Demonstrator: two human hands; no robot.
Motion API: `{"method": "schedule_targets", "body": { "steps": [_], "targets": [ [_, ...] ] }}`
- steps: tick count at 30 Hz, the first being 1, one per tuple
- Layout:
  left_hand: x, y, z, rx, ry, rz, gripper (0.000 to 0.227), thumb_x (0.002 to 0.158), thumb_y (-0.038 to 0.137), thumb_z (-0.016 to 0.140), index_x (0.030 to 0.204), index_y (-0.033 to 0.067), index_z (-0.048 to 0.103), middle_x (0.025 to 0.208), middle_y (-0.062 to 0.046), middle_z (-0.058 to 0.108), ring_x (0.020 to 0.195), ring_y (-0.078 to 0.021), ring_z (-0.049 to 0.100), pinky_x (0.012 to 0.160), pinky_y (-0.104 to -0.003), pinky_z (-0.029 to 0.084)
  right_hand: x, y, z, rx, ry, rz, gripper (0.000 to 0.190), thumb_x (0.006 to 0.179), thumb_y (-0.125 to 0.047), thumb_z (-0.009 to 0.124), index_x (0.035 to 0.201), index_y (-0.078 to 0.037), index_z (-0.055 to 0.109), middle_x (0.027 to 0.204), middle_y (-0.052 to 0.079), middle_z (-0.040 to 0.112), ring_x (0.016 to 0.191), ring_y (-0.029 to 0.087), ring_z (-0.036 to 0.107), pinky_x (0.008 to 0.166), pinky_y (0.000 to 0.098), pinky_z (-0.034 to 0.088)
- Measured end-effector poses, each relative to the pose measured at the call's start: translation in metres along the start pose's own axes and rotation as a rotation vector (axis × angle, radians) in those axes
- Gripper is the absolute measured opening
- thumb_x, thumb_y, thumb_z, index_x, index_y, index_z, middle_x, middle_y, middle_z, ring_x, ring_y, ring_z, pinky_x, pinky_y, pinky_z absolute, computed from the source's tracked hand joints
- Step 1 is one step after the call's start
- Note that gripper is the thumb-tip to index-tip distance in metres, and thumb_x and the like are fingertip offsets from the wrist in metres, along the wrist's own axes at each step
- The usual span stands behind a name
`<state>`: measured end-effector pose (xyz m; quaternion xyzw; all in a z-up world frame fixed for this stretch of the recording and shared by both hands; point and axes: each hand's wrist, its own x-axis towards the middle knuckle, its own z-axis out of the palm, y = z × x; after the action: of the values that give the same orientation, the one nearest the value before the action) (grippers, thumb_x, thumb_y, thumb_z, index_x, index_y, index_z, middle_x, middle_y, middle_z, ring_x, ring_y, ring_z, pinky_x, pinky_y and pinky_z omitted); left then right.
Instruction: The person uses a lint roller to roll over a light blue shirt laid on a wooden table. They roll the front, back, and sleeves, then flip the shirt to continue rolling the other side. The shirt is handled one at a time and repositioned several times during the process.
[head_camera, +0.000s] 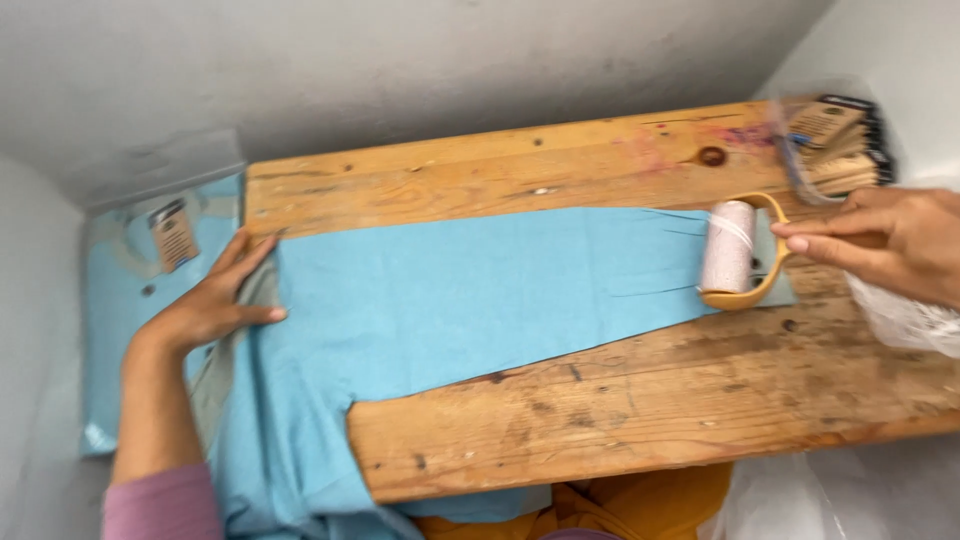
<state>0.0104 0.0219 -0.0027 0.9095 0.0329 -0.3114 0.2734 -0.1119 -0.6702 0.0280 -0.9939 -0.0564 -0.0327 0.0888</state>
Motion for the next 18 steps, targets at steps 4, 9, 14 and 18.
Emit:
{"method": "schedule_targets", "body": {
  "steps": [4,9,14,18],
  "targets": [
    [0.009,-0.016,0.003,0.007,0.026,0.028,0.106,0.078,0.024,0.079,0.162,0.0415,0.017,0.175,0.008,-0.012,0.161,-0.0126,-0.006,0.128,-0.034,0.004,0.037,-0.170,0.005,-0.060,-0.257,-0.048,0.045,0.094,-0.047,0.051,0.138,-0.055,0.062,0.112,-0.011,0.076,0.089,0.010,0.073,0.068,0.0279,0.055],
    [0.014,-0.025,0.008,0.021,0.151,0.132,0.104,0.073,0.023,0.087,0.161,0.0372,0.033,0.175,-0.007,0.007,0.156,-0.0394,0.016,0.125,-0.056,0.024,0.097,-0.330,0.090,0.152,-0.045,-0.355,0.041,0.101,-0.033,0.052,0.138,-0.050,0.060,0.091,0.006,0.060,0.081,0.034,0.072,0.072,0.0488,0.060],
    [0.004,-0.024,0.009,-0.065,0.160,0.149,0.104,0.071,0.018,0.089,0.160,0.0337,0.037,0.175,-0.008,0.009,0.157,-0.0386,0.015,0.124,-0.056,0.023,0.142,-0.399,0.132,0.233,-0.062,-0.386,0.037,0.104,-0.031,0.048,0.137,-0.044,0.061,0.093,0.006,0.058,0.073,0.035,0.070,0.068,0.0505,0.057],
    [0.000,-0.023,0.006,-0.154,0.144,0.169,0.101,0.072,0.014,0.086,0.159,0.0312,0.038,0.175,-0.005,0.008,0.158,-0.0355,0.013,0.125,-0.054,0.020,0.133,-0.370,0.105,0.244,-0.209,-0.364,0.041,0.102,-0.033,0.050,0.139,-0.046,0.061,0.092,0.009,0.063,0.083,0.041,0.070,0.073,0.0546,0.057]
  ]
}}
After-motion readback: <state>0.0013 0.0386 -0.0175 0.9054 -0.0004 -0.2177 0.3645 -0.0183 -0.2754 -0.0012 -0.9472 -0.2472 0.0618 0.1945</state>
